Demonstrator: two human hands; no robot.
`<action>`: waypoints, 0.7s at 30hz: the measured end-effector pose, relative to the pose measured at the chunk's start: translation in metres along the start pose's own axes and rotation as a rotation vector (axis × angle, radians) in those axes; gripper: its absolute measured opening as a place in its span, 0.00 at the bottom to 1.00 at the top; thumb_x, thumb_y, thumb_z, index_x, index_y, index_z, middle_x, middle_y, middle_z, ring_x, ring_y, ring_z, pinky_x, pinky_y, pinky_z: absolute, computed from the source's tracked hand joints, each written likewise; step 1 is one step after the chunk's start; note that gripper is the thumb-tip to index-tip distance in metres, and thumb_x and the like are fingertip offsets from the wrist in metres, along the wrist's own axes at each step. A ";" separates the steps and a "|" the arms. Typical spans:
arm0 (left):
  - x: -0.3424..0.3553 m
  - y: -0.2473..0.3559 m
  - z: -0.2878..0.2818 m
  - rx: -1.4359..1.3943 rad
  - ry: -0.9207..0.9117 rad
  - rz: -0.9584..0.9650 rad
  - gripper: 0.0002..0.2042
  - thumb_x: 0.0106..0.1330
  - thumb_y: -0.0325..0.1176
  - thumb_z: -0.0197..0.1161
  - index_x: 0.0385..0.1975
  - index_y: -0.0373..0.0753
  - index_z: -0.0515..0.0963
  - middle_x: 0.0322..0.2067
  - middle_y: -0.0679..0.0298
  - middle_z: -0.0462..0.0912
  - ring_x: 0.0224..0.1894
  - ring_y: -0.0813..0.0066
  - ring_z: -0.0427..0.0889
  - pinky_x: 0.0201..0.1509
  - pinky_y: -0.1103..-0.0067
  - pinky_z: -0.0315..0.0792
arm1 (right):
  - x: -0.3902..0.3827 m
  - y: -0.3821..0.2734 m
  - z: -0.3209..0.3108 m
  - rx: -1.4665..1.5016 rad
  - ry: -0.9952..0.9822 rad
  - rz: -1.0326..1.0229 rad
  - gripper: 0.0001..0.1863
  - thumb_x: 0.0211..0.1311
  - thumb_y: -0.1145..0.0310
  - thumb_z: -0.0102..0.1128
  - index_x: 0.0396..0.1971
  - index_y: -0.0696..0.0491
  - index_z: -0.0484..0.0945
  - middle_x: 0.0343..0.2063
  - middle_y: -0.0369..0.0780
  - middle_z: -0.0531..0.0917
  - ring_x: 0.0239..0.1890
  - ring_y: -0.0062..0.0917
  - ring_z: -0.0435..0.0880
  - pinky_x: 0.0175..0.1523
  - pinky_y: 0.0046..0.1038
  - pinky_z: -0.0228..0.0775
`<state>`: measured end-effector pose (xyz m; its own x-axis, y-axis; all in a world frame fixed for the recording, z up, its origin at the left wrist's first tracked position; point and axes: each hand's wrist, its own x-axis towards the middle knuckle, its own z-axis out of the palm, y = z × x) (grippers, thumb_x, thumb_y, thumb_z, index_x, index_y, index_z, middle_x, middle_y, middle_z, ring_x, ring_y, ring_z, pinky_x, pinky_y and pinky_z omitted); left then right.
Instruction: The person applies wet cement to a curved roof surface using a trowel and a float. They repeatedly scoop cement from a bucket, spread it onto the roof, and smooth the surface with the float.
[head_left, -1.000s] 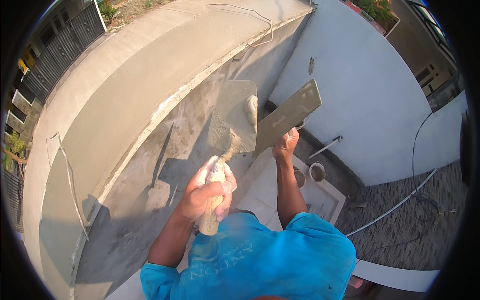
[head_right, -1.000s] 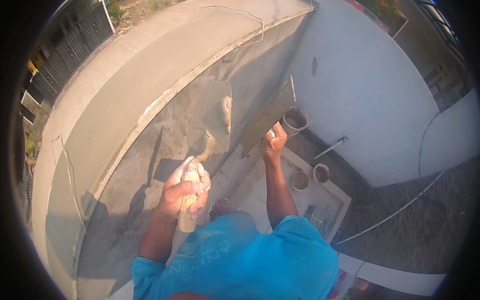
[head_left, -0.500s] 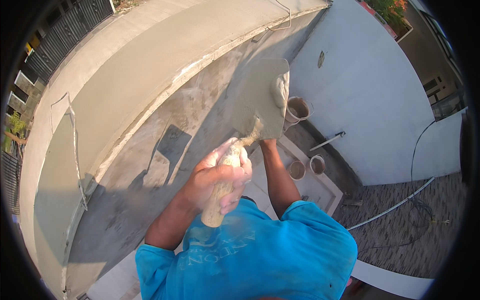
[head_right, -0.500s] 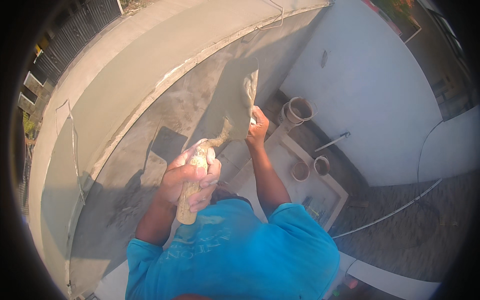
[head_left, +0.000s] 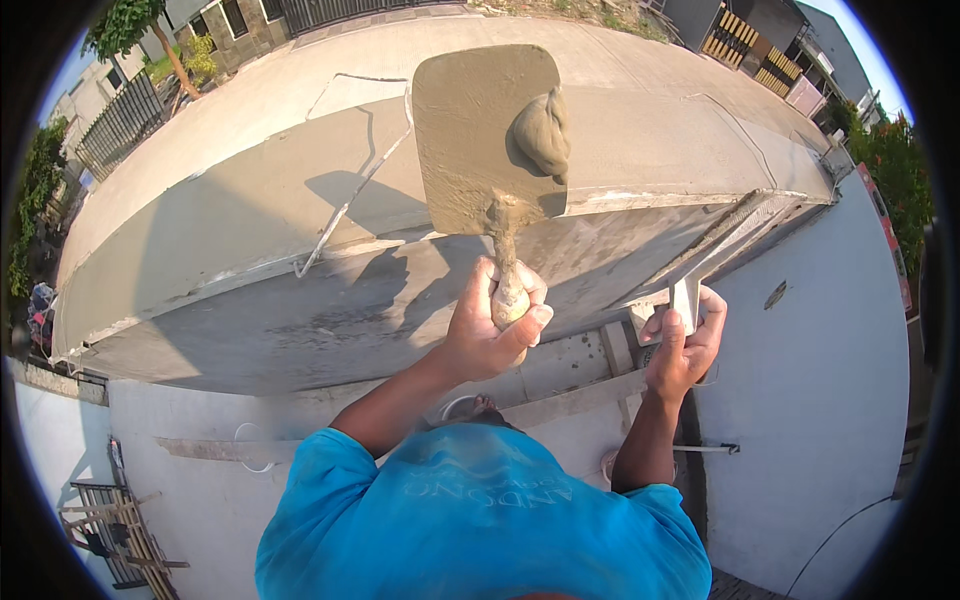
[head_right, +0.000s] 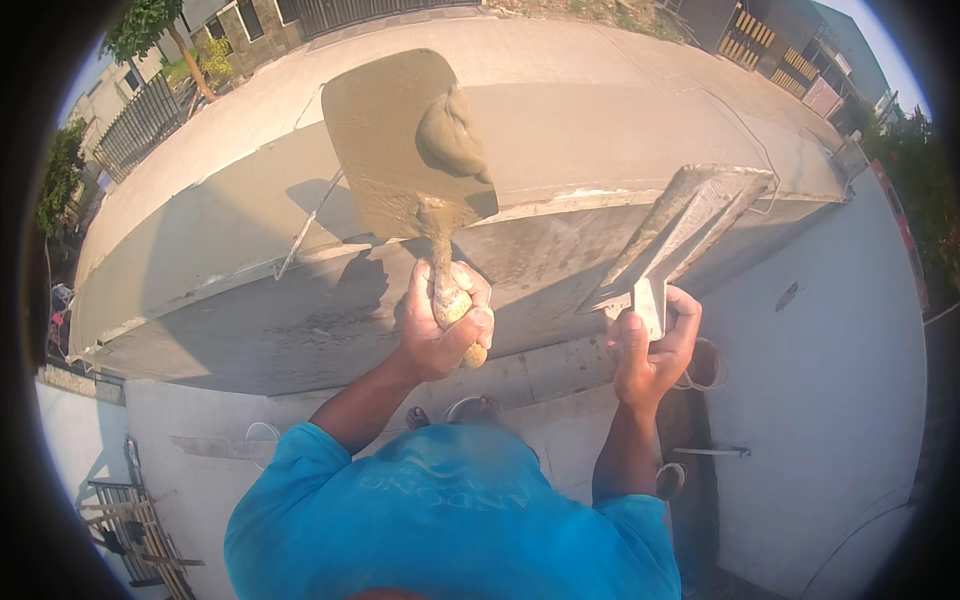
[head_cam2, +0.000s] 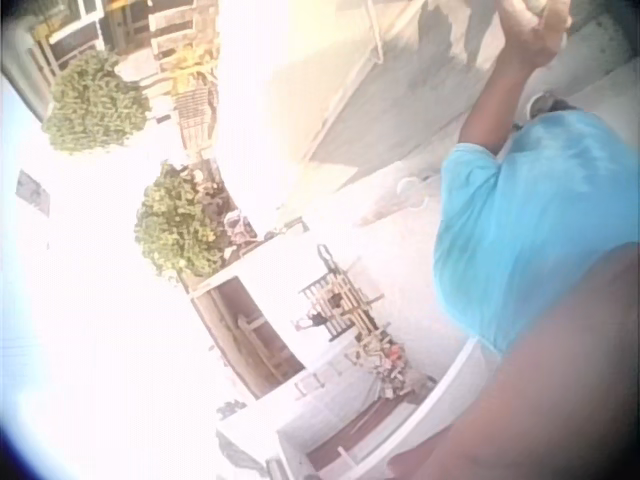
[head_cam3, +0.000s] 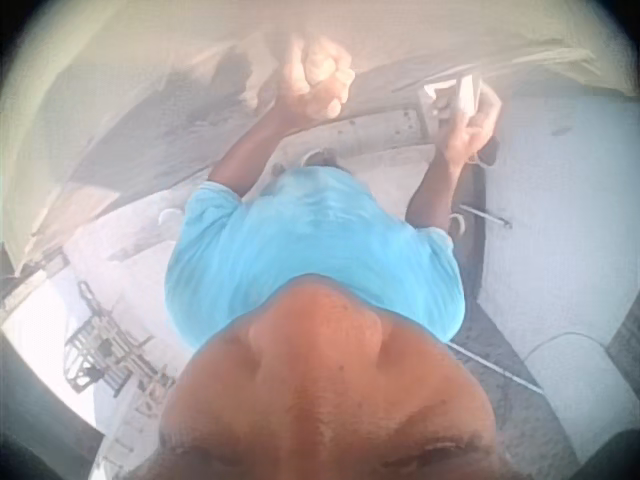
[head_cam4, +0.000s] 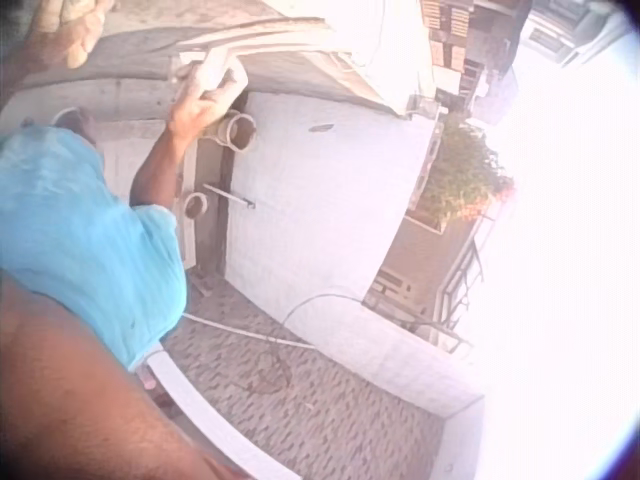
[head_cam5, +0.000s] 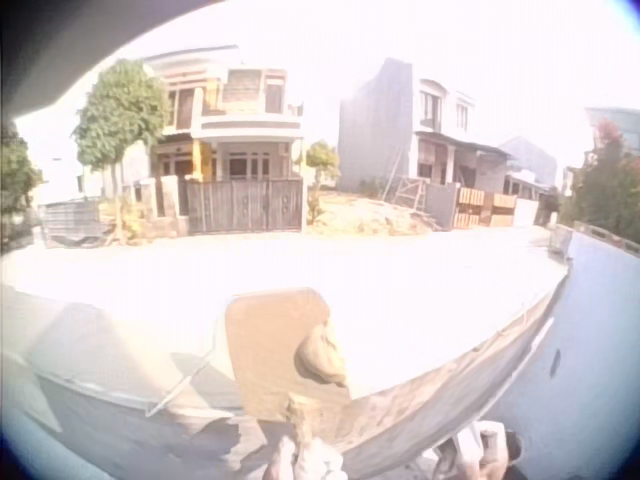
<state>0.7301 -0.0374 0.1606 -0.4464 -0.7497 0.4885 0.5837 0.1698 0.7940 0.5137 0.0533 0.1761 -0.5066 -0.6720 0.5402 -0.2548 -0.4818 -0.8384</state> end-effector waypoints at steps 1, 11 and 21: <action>0.000 0.002 0.002 0.013 0.007 -0.003 0.14 0.67 0.26 0.60 0.42 0.39 0.59 0.35 0.63 0.72 0.27 0.85 0.73 0.28 0.84 0.70 | 0.007 -0.003 0.006 -0.101 0.007 -0.067 0.21 0.64 0.73 0.62 0.51 0.63 0.65 0.36 0.41 0.74 0.28 0.20 0.78 0.34 0.22 0.72; -0.012 0.004 -0.002 0.367 0.179 0.393 0.19 0.66 0.19 0.58 0.47 0.40 0.54 0.35 0.59 0.71 0.27 0.81 0.76 0.29 0.80 0.75 | 0.041 -0.018 0.101 -0.628 -0.242 -0.760 0.27 0.55 0.73 0.72 0.52 0.63 0.68 0.35 0.43 0.77 0.38 0.30 0.79 0.41 0.26 0.73; -0.077 0.039 -0.051 0.181 0.383 0.386 0.20 0.68 0.19 0.54 0.50 0.44 0.51 0.41 0.57 0.68 0.30 0.75 0.78 0.33 0.74 0.79 | 0.034 -0.065 0.242 -0.530 -0.270 -0.895 0.21 0.54 0.70 0.72 0.43 0.57 0.71 0.25 0.42 0.83 0.23 0.30 0.81 0.28 0.28 0.69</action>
<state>0.8217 -0.0056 0.1350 0.0737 -0.7842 0.6161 0.5153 0.5589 0.6497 0.7118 -0.0745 0.2665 0.2235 -0.3295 0.9173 -0.8003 -0.5992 -0.0202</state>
